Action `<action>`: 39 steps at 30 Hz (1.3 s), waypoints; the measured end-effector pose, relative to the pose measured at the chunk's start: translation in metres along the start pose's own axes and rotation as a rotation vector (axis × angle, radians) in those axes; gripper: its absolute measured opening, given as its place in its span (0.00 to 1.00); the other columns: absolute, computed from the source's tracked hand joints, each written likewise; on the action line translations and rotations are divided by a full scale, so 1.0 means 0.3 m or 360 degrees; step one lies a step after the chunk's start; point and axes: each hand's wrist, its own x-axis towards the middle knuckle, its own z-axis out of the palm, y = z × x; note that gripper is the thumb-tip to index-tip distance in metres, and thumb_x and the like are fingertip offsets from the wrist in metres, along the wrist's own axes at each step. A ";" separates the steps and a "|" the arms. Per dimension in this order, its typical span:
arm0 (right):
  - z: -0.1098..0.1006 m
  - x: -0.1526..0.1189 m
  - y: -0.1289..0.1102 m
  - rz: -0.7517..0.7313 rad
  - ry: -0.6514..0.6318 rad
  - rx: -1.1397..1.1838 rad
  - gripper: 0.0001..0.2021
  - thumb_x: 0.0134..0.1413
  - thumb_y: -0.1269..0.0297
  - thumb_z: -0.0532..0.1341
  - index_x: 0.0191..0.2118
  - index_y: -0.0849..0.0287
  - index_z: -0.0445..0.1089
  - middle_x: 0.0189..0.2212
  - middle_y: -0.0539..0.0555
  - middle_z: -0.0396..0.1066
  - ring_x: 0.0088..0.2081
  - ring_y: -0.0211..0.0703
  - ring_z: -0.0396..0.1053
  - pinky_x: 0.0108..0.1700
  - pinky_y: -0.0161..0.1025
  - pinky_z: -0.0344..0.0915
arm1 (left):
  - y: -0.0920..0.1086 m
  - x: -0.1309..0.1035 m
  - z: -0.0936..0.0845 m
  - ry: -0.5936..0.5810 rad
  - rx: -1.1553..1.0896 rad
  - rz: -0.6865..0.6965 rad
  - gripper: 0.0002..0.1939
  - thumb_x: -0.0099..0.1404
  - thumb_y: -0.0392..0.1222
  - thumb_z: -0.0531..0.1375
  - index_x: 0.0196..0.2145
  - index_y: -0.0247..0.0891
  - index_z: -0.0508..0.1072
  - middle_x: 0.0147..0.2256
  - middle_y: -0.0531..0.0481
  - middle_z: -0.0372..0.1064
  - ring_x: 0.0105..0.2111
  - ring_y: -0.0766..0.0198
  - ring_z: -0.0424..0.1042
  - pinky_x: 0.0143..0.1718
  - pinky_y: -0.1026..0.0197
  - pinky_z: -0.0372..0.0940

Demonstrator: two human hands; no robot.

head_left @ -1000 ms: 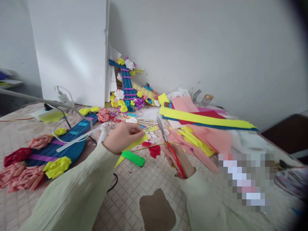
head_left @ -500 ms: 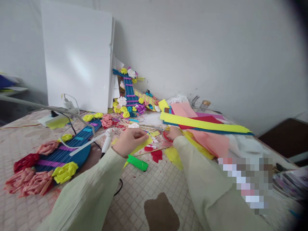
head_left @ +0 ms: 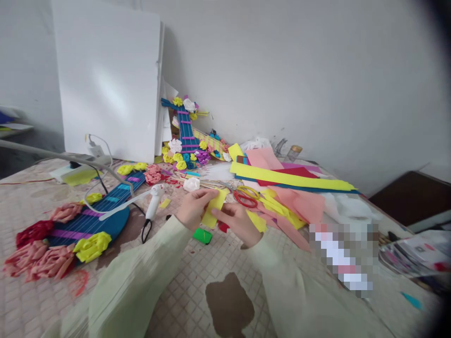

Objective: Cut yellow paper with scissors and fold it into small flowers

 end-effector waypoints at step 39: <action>-0.079 -0.107 0.170 -0.0014 0.0305 -0.0350 0.04 0.42 0.66 0.58 0.25 0.62 0.67 0.20 0.49 0.65 0.20 0.32 0.58 0.24 0.31 0.57 | -0.222 -0.195 -0.083 -0.1152 0.1314 0.0358 0.07 0.48 0.37 0.54 0.18 0.32 0.69 0.13 0.55 0.57 0.13 0.75 0.54 0.13 0.72 0.50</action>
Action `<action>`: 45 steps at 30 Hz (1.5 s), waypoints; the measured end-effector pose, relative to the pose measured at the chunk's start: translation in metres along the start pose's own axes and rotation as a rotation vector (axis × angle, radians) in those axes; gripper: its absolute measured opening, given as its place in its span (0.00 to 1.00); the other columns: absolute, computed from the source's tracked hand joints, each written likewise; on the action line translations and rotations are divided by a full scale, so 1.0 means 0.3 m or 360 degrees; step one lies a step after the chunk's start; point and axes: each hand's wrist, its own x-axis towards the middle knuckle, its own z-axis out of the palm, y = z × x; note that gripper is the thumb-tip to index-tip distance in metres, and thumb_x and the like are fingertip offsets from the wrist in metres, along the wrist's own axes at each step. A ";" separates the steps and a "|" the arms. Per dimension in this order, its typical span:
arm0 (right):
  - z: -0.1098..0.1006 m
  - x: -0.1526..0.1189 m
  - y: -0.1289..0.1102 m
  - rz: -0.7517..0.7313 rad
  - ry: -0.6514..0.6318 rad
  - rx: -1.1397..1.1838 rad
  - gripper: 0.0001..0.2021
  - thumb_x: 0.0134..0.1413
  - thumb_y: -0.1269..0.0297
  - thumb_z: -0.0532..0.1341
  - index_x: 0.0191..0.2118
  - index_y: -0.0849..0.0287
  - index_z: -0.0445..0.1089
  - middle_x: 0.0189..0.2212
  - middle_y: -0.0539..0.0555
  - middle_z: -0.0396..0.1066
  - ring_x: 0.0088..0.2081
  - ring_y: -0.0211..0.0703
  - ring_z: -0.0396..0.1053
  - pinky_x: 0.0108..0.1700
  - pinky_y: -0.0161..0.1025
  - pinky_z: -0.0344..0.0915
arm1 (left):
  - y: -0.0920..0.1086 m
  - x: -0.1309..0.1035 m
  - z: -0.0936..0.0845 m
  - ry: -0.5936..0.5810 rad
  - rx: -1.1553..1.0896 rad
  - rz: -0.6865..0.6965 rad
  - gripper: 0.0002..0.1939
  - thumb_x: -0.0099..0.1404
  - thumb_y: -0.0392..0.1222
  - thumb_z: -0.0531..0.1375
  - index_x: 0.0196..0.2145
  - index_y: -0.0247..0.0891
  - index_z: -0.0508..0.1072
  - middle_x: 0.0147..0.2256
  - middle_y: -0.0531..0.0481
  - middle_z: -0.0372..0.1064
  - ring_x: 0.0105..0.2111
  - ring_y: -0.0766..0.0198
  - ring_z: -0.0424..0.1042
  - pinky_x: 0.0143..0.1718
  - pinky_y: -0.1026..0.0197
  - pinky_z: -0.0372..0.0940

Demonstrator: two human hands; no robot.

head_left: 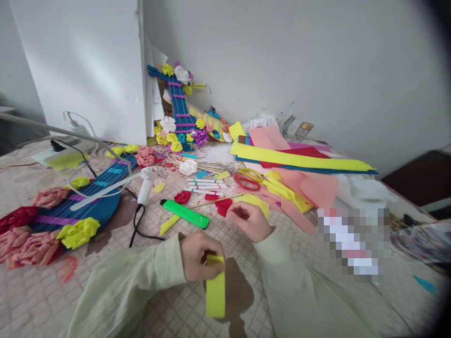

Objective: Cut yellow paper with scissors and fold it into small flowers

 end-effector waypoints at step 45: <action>0.149 0.541 0.008 -0.0238 0.0155 -0.0686 0.14 0.41 0.68 0.60 0.38 0.61 0.70 0.36 0.55 0.71 0.31 0.37 0.68 0.36 0.33 0.61 | -0.052 0.000 0.071 -0.0179 0.0351 0.0076 0.01 0.43 0.34 0.58 0.18 0.37 0.69 0.14 0.56 0.62 0.16 0.72 0.59 0.14 0.71 0.51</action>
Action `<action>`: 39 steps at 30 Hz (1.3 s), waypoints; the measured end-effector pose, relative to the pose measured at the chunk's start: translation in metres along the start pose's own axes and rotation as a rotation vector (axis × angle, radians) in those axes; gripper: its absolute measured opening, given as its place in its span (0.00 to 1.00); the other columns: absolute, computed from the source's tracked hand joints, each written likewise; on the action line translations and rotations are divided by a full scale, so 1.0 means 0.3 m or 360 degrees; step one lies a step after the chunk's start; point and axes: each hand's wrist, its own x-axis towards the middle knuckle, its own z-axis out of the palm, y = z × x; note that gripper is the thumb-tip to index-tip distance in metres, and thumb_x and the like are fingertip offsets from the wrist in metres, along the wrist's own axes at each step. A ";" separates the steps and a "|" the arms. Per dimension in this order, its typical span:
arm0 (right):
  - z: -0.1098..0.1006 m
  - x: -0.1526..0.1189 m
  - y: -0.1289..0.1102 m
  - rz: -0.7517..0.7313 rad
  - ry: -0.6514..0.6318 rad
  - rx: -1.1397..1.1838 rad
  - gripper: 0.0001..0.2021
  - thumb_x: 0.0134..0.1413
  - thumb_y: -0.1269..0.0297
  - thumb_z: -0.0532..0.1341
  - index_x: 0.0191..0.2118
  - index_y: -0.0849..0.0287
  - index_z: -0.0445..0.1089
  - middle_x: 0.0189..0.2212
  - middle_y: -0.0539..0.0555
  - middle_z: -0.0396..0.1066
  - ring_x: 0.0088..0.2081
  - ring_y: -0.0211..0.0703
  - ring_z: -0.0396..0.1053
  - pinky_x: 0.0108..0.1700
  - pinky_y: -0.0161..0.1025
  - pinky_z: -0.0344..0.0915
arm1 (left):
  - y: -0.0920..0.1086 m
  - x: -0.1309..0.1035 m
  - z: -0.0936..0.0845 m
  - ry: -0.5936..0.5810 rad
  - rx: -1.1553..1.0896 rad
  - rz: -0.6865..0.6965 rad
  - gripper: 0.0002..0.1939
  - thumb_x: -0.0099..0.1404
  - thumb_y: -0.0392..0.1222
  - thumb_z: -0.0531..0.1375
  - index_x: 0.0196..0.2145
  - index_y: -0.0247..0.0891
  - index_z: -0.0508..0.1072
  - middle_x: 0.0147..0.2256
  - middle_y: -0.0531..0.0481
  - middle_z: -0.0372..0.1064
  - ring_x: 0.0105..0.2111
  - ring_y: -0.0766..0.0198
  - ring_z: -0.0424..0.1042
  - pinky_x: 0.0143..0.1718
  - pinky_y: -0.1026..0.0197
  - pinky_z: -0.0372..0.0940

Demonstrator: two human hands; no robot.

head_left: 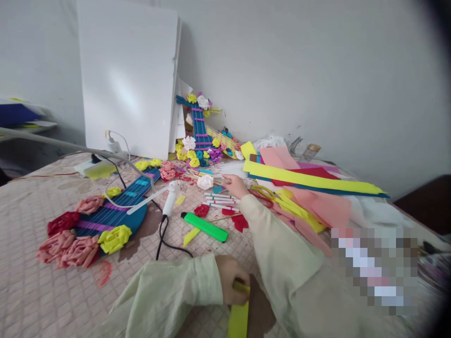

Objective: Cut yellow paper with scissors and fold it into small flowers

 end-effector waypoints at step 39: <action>-0.185 -0.597 -0.086 -0.0234 0.0100 0.0430 0.12 0.42 0.63 0.60 0.37 0.56 0.65 0.32 0.54 0.66 0.34 0.41 0.63 0.38 0.40 0.63 | -0.019 0.047 -0.070 0.0954 -0.0911 -0.0671 0.13 0.50 0.47 0.57 0.18 0.34 0.64 0.12 0.57 0.59 0.10 0.75 0.57 0.10 0.72 0.55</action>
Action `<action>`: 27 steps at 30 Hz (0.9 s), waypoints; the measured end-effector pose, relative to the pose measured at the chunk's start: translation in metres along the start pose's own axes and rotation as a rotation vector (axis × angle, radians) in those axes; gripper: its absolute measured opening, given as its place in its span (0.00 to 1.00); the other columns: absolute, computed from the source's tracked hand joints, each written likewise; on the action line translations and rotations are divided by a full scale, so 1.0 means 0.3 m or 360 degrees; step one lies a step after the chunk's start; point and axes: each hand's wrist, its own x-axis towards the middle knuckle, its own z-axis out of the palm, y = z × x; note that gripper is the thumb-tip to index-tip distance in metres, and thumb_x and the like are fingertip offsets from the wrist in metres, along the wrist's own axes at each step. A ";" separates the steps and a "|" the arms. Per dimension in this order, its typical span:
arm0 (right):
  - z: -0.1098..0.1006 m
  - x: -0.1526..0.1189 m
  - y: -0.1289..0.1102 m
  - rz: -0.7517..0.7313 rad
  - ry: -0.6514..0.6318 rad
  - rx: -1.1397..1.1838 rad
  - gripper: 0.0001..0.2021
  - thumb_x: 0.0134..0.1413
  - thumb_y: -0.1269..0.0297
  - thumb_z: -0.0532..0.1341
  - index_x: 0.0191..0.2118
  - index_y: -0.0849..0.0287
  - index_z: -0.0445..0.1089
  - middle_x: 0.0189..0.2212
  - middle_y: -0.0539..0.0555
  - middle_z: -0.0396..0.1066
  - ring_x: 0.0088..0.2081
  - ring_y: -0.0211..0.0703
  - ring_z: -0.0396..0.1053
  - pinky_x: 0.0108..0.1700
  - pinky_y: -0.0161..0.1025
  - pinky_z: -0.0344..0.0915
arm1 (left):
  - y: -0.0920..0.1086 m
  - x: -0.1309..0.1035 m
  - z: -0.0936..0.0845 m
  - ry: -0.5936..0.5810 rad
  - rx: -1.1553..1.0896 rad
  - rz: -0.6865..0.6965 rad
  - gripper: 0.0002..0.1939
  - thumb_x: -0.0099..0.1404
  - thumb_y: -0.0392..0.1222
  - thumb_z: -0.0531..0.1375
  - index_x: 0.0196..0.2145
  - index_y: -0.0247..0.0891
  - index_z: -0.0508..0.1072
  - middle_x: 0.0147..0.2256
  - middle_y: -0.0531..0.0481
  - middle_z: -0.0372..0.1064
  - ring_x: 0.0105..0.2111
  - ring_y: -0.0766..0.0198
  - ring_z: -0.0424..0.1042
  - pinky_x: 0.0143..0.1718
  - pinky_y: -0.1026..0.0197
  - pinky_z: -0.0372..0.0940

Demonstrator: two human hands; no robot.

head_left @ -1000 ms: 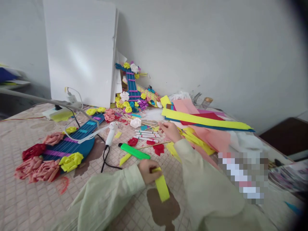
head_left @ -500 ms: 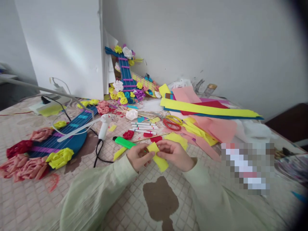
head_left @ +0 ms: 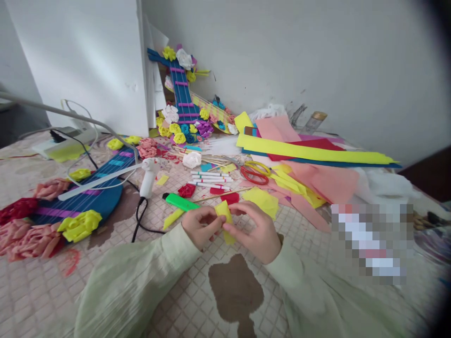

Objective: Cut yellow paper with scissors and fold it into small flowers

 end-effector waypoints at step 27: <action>0.007 -0.014 0.003 0.0526 -0.0357 0.0587 0.13 0.49 0.64 0.53 0.41 0.59 0.65 0.30 0.53 0.70 0.31 0.41 0.67 0.29 0.35 0.64 | 0.038 -0.008 -0.005 0.0168 -0.0209 0.0036 0.10 0.51 0.44 0.56 0.25 0.32 0.66 0.14 0.57 0.59 0.11 0.74 0.58 0.09 0.72 0.55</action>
